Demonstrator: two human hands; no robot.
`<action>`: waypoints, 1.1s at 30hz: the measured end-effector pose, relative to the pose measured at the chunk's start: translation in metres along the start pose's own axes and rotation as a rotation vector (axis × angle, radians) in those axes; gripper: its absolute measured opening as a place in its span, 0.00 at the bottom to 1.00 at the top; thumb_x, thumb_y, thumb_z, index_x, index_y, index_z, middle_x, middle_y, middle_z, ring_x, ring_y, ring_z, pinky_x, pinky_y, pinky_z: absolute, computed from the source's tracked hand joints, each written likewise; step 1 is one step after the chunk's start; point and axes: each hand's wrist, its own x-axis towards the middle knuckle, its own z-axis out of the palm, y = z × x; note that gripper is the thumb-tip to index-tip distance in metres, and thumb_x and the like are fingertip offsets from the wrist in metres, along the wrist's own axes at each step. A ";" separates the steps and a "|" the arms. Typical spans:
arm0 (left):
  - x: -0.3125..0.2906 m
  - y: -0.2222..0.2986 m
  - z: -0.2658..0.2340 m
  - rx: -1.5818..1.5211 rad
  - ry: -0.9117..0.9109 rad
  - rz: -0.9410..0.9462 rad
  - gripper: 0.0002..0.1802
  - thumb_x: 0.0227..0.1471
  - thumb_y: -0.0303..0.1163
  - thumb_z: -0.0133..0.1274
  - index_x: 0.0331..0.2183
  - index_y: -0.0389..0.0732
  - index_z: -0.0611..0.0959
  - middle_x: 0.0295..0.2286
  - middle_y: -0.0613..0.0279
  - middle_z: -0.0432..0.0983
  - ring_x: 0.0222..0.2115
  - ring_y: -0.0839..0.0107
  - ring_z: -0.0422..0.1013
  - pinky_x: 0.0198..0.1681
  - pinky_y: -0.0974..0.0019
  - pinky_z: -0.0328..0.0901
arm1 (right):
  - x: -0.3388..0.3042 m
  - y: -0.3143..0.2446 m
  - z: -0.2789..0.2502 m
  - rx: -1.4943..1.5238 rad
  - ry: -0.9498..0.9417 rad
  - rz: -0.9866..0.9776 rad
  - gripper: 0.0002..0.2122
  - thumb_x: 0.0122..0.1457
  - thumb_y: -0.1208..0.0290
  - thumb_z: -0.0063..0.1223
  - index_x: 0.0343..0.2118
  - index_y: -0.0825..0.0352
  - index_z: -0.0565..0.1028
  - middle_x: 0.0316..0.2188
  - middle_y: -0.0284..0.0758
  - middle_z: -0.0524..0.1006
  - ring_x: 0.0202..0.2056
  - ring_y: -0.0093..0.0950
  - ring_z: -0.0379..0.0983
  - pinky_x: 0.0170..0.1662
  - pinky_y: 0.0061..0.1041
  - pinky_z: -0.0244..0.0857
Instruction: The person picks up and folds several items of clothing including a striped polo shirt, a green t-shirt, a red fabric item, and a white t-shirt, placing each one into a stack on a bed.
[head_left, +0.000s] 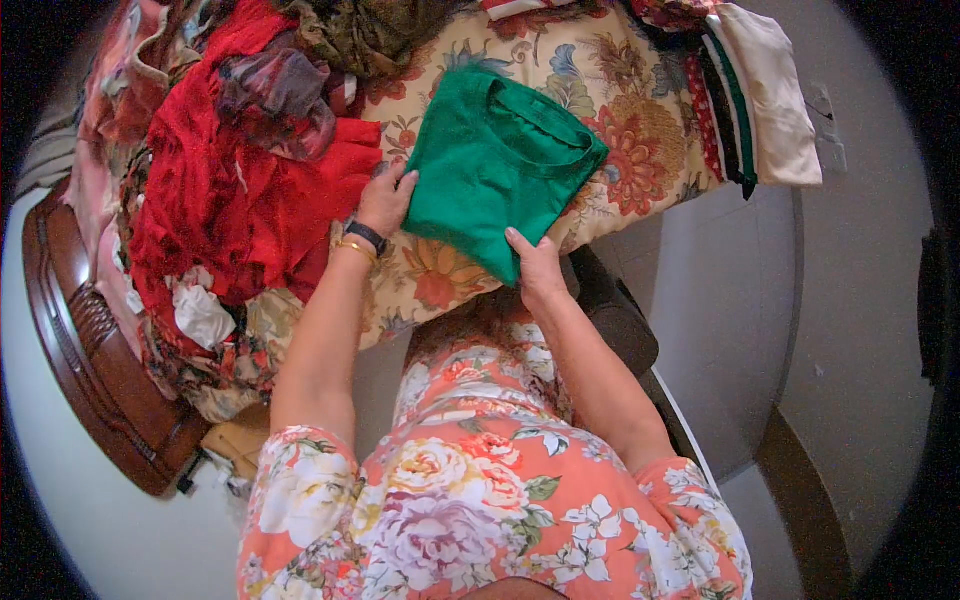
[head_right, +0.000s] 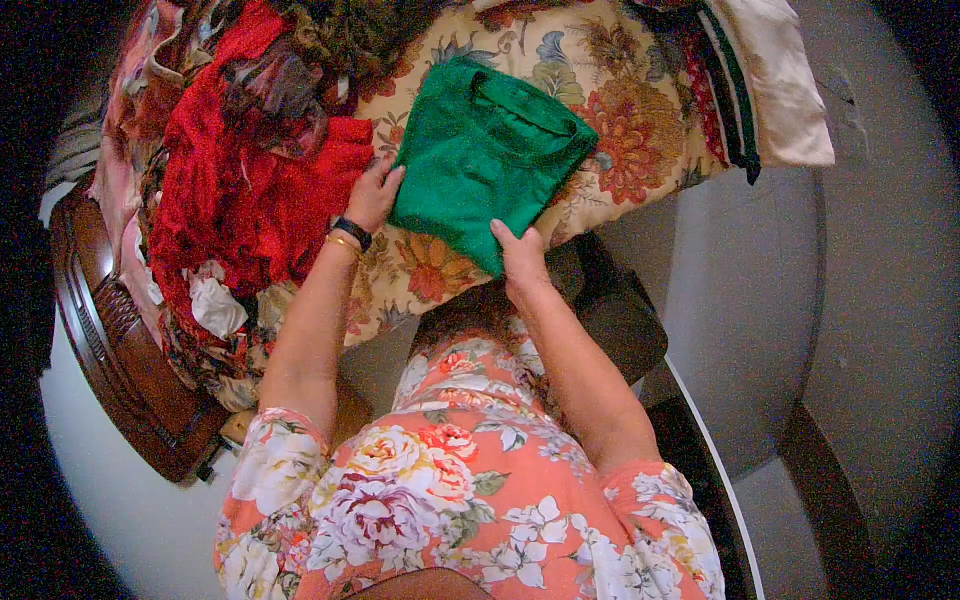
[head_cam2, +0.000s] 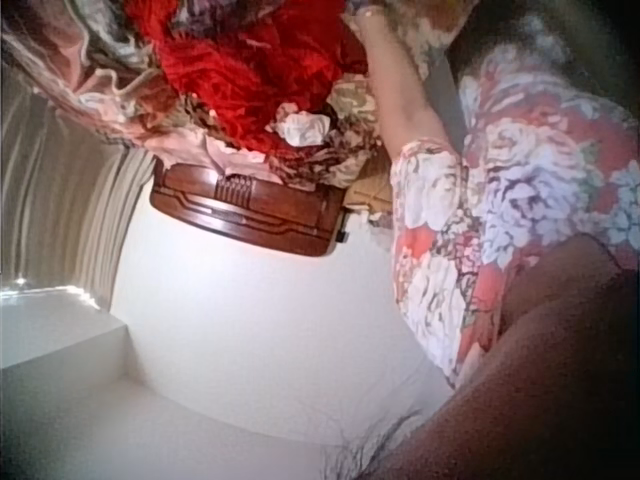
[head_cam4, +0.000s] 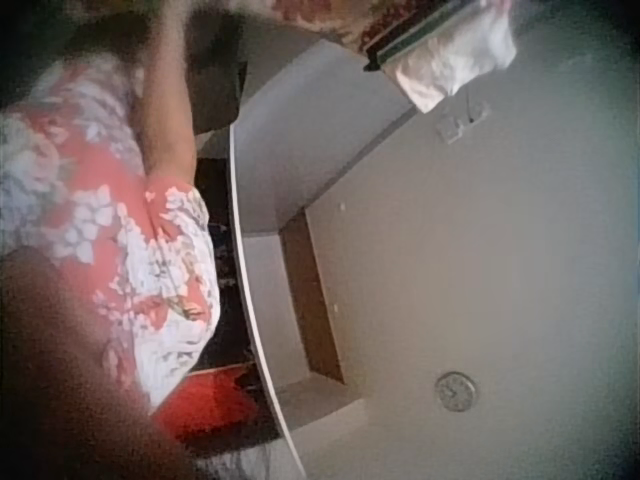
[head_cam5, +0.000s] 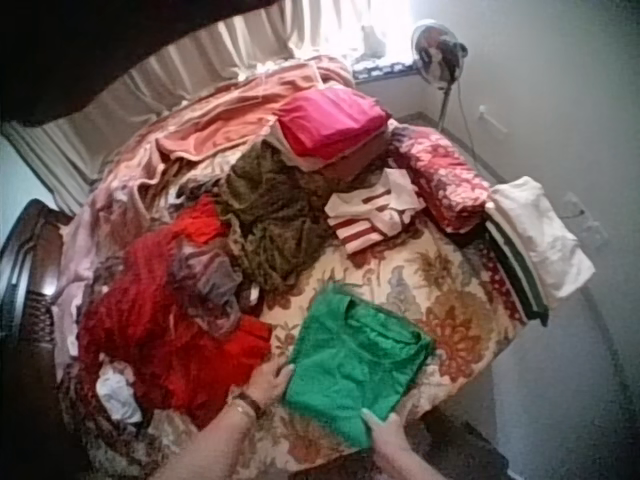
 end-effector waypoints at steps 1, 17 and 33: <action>-0.013 0.004 -0.002 0.022 -0.072 -0.067 0.17 0.56 0.40 0.50 0.40 0.36 0.78 0.33 0.46 0.76 0.33 0.56 0.73 0.37 0.61 0.66 | -0.002 0.001 -0.007 -0.035 -0.044 0.006 0.17 0.56 0.71 0.56 0.46 0.74 0.69 0.39 0.37 0.76 0.38 0.27 0.74 0.40 0.26 0.69; -0.089 0.045 0.053 0.410 -0.134 0.436 0.28 0.51 0.46 0.49 0.52 0.45 0.69 0.58 0.58 0.56 0.60 0.53 0.48 0.61 0.46 0.42 | -0.024 -0.024 0.007 -1.420 -0.477 -1.275 0.28 0.51 0.64 0.57 0.57 0.58 0.64 0.60 0.36 0.61 0.63 0.38 0.52 0.63 0.47 0.42; -0.174 -0.001 0.048 0.498 -0.240 0.260 0.35 0.51 0.55 0.46 0.58 0.55 0.64 0.60 0.55 0.50 0.62 0.50 0.42 0.60 0.39 0.39 | 0.027 -0.018 0.046 -1.510 -0.481 -1.509 0.22 0.54 0.68 0.52 0.53 0.61 0.67 0.58 0.35 0.64 0.60 0.34 0.57 0.61 0.47 0.47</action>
